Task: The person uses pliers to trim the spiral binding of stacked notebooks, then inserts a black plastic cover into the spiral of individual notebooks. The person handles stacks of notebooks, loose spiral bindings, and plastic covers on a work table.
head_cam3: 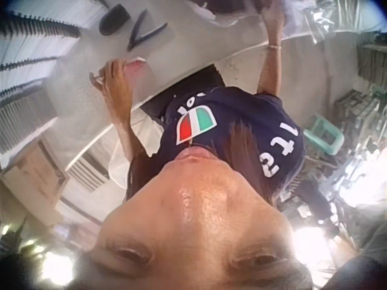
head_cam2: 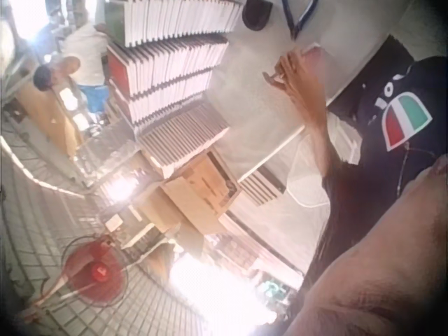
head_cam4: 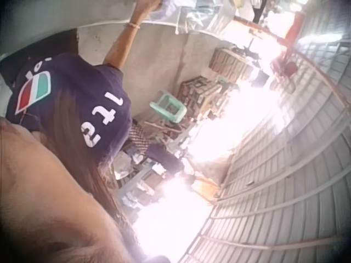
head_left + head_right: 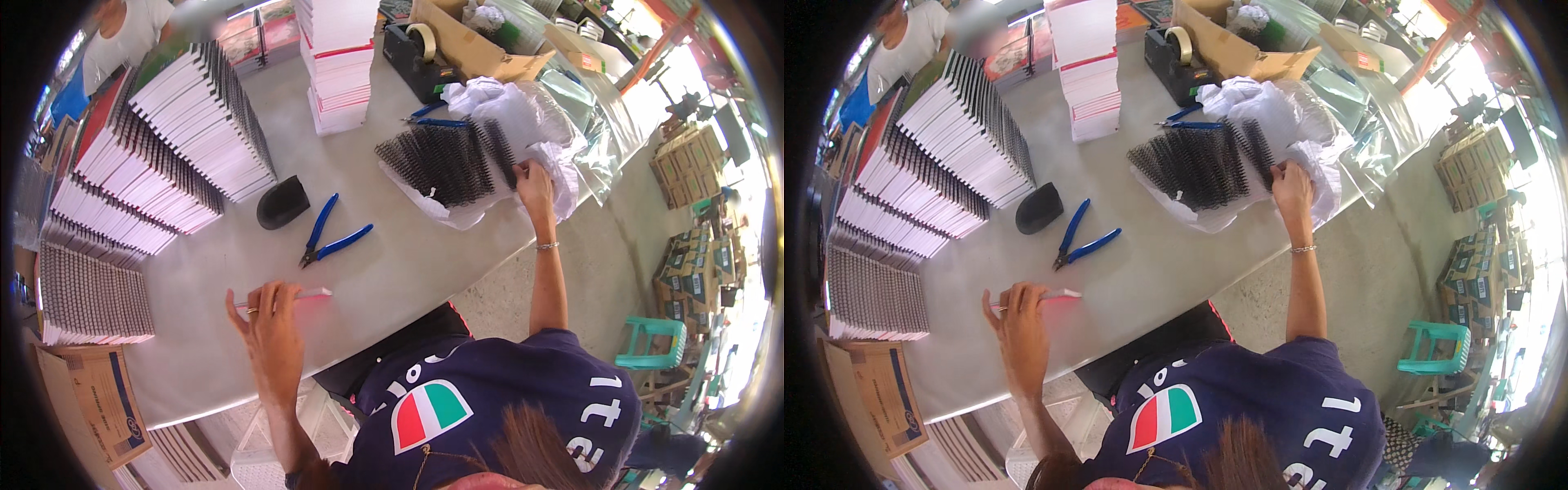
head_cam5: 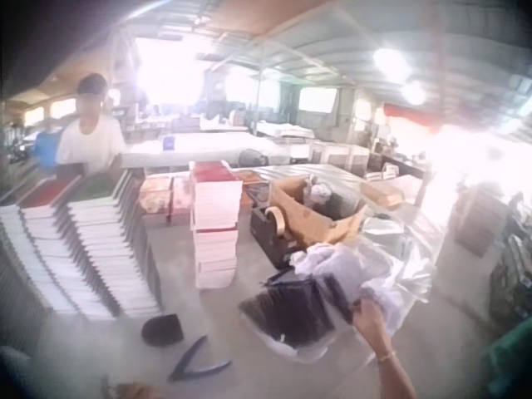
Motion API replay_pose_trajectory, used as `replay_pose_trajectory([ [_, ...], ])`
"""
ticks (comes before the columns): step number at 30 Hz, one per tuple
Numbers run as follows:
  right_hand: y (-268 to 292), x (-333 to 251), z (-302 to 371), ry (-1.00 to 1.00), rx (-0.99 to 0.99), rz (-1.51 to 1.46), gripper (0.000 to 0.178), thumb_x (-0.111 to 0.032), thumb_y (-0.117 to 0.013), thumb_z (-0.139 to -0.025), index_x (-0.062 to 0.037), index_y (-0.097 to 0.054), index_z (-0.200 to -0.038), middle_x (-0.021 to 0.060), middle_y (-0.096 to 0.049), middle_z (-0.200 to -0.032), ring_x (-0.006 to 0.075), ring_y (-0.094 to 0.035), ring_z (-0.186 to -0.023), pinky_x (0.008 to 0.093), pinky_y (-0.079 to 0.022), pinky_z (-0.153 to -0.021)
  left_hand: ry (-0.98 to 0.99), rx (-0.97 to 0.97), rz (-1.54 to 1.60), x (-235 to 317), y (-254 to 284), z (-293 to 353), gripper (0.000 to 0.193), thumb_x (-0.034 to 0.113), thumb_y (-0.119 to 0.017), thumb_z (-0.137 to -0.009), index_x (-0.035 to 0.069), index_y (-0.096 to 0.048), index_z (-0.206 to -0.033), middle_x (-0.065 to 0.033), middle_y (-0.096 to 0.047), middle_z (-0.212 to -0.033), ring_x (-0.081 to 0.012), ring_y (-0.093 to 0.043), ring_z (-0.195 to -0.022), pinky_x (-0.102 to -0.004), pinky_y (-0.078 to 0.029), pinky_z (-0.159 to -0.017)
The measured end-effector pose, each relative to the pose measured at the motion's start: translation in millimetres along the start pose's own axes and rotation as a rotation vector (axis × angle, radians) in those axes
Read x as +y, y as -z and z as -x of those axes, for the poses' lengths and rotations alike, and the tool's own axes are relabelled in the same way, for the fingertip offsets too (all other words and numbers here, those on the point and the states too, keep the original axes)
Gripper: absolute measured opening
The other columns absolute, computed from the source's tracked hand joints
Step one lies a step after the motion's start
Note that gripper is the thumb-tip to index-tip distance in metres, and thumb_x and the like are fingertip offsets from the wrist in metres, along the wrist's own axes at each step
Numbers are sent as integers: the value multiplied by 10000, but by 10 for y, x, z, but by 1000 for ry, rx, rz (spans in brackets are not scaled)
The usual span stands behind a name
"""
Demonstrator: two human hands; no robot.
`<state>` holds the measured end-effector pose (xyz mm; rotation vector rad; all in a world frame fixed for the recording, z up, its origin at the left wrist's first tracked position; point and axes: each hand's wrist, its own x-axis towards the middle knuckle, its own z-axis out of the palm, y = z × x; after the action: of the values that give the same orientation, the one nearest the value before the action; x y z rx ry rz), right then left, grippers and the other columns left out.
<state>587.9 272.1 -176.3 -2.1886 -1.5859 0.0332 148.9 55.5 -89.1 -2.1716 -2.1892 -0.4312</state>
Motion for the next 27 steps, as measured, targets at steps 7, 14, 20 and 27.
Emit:
replay_pose_trajectory([
  [7, -16, 280, -338, 162, 139, -78, 343, -276, -598, -971, 37, -657, -1099, 237, -693, -1033, 371, -666, -982, 442, -496, -872, 174, 102, 94, 43, -211, 158, 249, 180, -646, -922, 173, -612, -1169, -51, -523, -1210, -261, -494, -1230, -665, -94, -1177],
  [14, 431, -165, -209, 95, 241, -648, 290, -226, -668, -982, 20, -646, -1133, 103, -677, -1038, 176, -657, -953, 320, -542, -847, 216, 316, 263, 98, -387, 138, 439, 408, -880, -697, 171, -660, -993, -62, -444, -1345, -325, -429, -1289, -695, -116, -1141],
  [20, 603, -920, 27, 173, -235, -1611, 215, -77, -692, -951, -6, -647, -1149, 59, -651, -1057, 123, -626, -978, 268, -537, -879, 248, 450, 277, 95, -555, 62, 440, 450, -886, -667, 142, -653, -877, -46, -488, -1260, -304, -428, -1277, -722, -133, -1115],
  [27, 564, -2070, 966, 605, -892, -1175, 228, -56, -666, -938, -10, -630, -1158, 87, -690, -1026, 177, -671, -929, 288, -516, -815, 274, 467, 260, 134, -600, 22, 364, 382, -862, -680, 147, -646, -855, 0, -564, -1067, -284, -476, -1158, -694, -190, -1093],
])
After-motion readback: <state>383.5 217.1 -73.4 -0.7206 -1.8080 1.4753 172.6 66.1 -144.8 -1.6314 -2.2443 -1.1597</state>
